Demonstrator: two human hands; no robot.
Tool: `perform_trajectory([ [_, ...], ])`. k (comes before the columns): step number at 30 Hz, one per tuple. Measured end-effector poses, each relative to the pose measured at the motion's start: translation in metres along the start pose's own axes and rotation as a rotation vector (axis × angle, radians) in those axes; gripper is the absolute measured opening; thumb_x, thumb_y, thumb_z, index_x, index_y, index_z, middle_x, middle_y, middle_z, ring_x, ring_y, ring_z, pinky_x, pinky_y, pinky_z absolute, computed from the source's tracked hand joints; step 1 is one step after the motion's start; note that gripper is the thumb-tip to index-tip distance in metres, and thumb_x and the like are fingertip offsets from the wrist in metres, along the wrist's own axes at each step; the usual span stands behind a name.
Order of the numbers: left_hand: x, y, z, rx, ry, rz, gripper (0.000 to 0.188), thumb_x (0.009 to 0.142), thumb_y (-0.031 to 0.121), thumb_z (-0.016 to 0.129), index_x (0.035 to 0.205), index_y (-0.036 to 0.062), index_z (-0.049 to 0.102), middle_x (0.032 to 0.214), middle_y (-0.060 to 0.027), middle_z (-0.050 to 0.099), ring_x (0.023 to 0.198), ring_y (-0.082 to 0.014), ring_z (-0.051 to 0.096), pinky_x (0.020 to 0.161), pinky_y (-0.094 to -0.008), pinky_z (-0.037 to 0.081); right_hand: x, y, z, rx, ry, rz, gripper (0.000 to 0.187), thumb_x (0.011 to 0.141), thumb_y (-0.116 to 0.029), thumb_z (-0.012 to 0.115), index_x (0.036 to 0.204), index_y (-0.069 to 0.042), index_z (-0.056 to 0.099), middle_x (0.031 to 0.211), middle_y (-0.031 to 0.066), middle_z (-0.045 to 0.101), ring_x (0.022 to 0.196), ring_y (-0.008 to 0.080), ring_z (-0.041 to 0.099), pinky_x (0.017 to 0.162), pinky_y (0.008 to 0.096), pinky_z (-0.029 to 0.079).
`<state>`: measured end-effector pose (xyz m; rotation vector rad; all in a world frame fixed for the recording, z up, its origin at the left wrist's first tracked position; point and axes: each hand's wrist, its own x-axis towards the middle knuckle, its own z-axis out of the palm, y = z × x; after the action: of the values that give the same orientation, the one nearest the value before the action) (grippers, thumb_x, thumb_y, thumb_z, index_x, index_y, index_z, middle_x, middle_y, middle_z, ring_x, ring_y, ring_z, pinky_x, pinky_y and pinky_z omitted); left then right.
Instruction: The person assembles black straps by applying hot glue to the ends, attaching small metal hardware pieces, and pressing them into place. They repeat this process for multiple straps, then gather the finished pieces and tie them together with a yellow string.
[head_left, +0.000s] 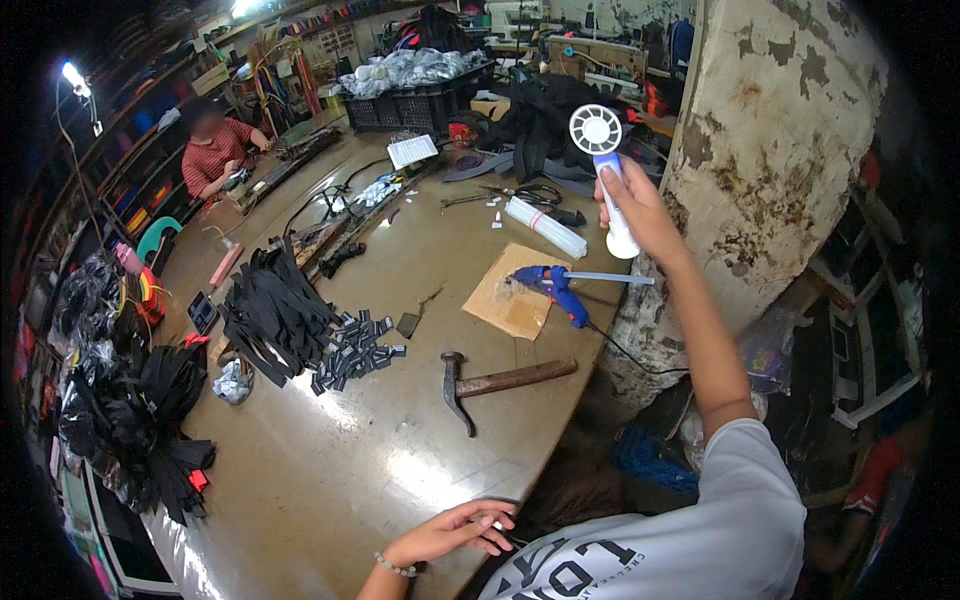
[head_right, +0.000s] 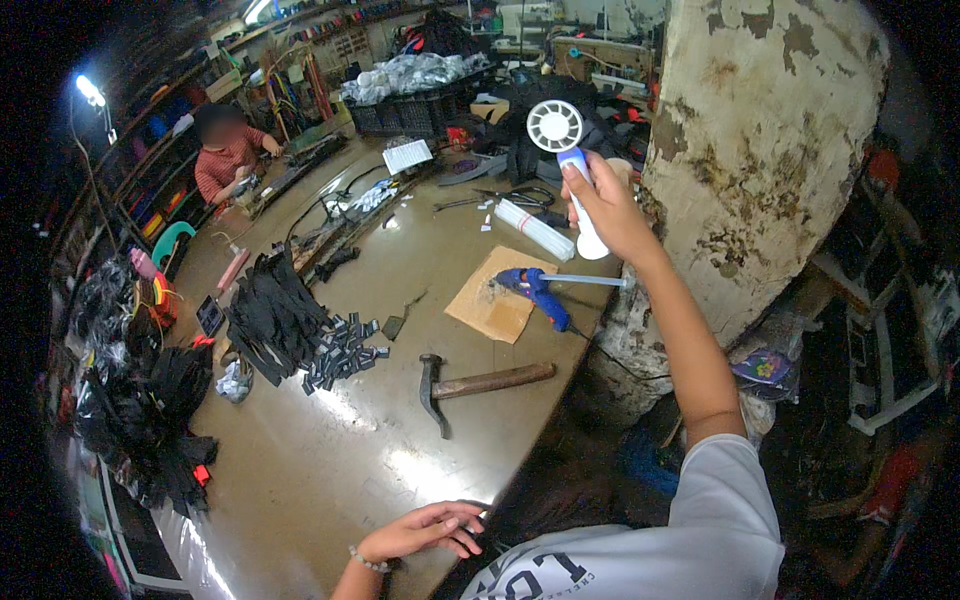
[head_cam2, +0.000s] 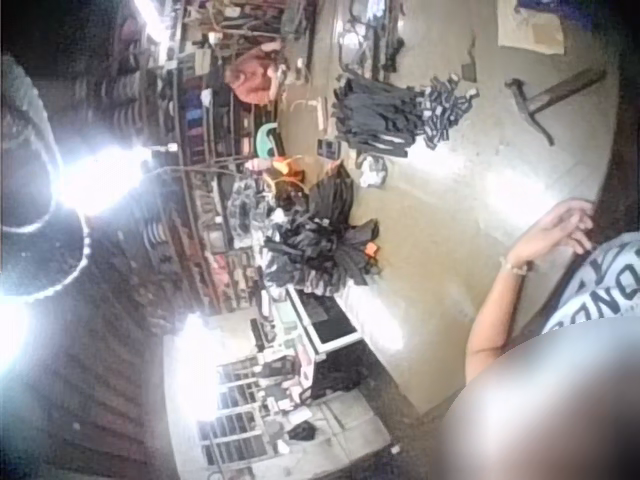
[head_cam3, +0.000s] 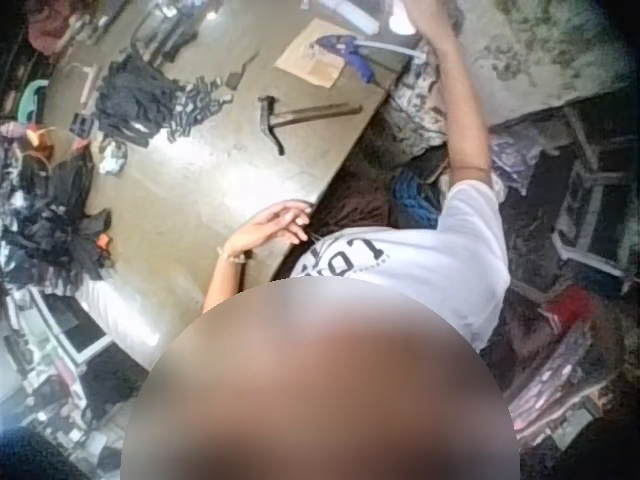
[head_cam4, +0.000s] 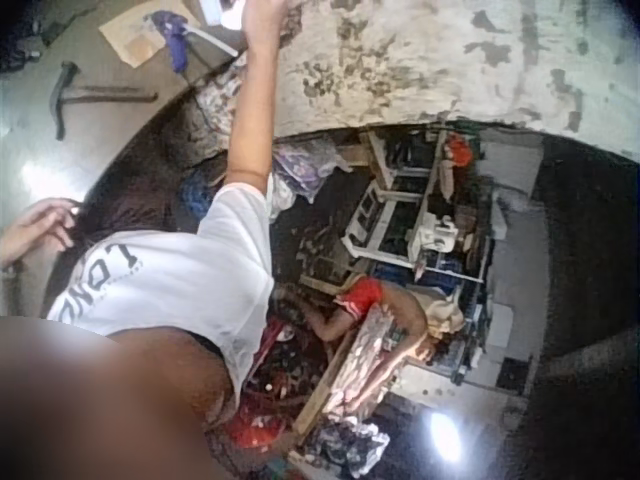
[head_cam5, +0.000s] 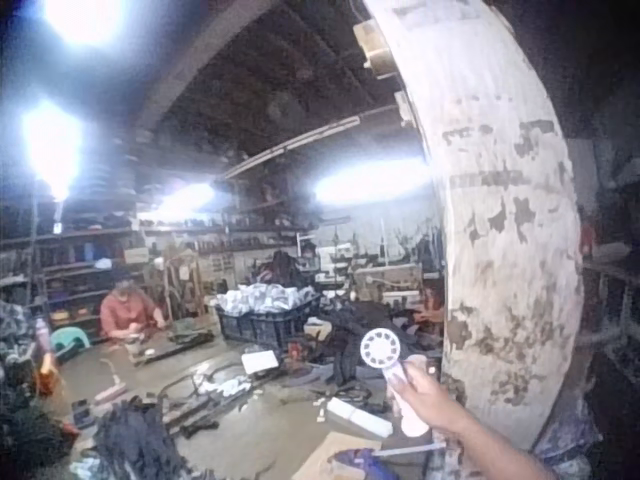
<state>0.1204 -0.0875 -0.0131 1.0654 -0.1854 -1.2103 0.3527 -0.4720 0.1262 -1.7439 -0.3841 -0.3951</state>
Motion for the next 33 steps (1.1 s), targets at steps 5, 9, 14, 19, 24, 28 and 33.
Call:
perform_trajectory([
  [5, 0.002, -0.002, -0.001, -0.002, -0.025, 0.023, 0.044, 0.105, 0.023, 0.042, 0.143, 0.002, 0.038, 0.125, -0.0129, 0.053, 0.109, -0.0246, 0.063, 0.093, -0.0349, 0.053, -0.025, -0.073, 0.036, 0.177, -0.109, -0.084, 0.031, 0.102, -0.022, 0.052, 0.124, -0.002, 0.043, 0.089, 0.002, 0.053, 0.068, 0.0052, 0.053, 0.06, 0.0222, 0.048],
  [9, 0.002, -0.002, -0.001, -0.029, 0.0, -0.009, 0.043, 0.105, 0.022, 0.042, 0.143, 0.0017, 0.038, 0.125, -0.0131, 0.053, 0.109, -0.0236, 0.063, 0.094, -0.0339, 0.054, -0.051, -0.1, 0.076, 0.301, -0.171, -0.023, 0.039, 0.101, -0.025, 0.053, 0.131, -0.004, 0.039, 0.093, 0.0022, 0.053, 0.071, 0.0056, 0.053, 0.062, 0.0218, 0.048],
  [14, 0.002, -0.002, 0.001, -0.003, 0.013, 0.004, 0.044, 0.105, 0.025, 0.044, 0.143, 0.0021, 0.039, 0.124, -0.0122, 0.053, 0.108, -0.0217, 0.063, 0.094, -0.0325, 0.054, -0.068, -0.115, 0.123, 0.456, -0.273, -0.032, 0.042, 0.102, -0.027, 0.053, 0.132, -0.003, 0.037, 0.095, 0.004, 0.054, 0.073, 0.0067, 0.054, 0.065, 0.0238, 0.048],
  [19, 0.004, -0.005, 0.001, 0.025, 0.012, 0.018, 0.048, 0.104, 0.031, 0.046, 0.143, 0.0032, 0.04, 0.122, -0.0111, 0.053, 0.105, -0.0191, 0.063, 0.092, -0.0302, 0.053, -0.079, -0.123, 0.164, 0.562, -0.391, -0.054, 0.046, 0.101, -0.025, 0.054, 0.134, 0.0, 0.034, 0.098, 0.0073, 0.056, 0.074, 0.0083, 0.055, 0.068, 0.0245, 0.048],
  [24, 0.002, -0.005, 0.001, 0.041, -0.032, 0.067, 0.048, 0.105, 0.032, 0.045, 0.143, 0.0037, 0.04, 0.12, -0.0095, 0.053, 0.105, -0.0176, 0.062, 0.091, -0.0281, 0.052, -0.088, -0.133, 0.197, 0.639, -0.523, -0.039, 0.048, 0.101, -0.023, 0.053, 0.136, 0.001, 0.032, 0.099, 0.0088, 0.055, 0.077, 0.0102, 0.056, 0.07, 0.0253, 0.048],
  [28, 0.001, -0.004, -0.001, 0.045, -0.066, 0.09, 0.048, 0.105, 0.032, 0.043, 0.144, 0.0042, 0.039, 0.12, -0.0083, 0.052, 0.105, -0.0174, 0.062, 0.09, -0.0279, 0.052, -0.098, -0.138, 0.21, 0.714, -0.635, -0.015, 0.046, 0.101, -0.023, 0.054, 0.135, 0.0, 0.033, 0.103, 0.0089, 0.055, 0.085, 0.0108, 0.055, 0.075, 0.0258, 0.049],
  [33, 0.002, -0.005, -0.004, 0.043, -0.084, 0.094, 0.049, 0.105, 0.033, 0.042, 0.144, 0.0044, 0.038, 0.12, -0.0081, 0.053, 0.105, -0.0168, 0.062, 0.091, -0.0282, 0.052, -0.107, -0.139, 0.211, 0.708, -0.653, 0.01, 0.047, 0.1, -0.021, 0.055, 0.136, 0.0, 0.032, 0.107, 0.0094, 0.054, 0.093, 0.0121, 0.055, 0.078, 0.0275, 0.05],
])
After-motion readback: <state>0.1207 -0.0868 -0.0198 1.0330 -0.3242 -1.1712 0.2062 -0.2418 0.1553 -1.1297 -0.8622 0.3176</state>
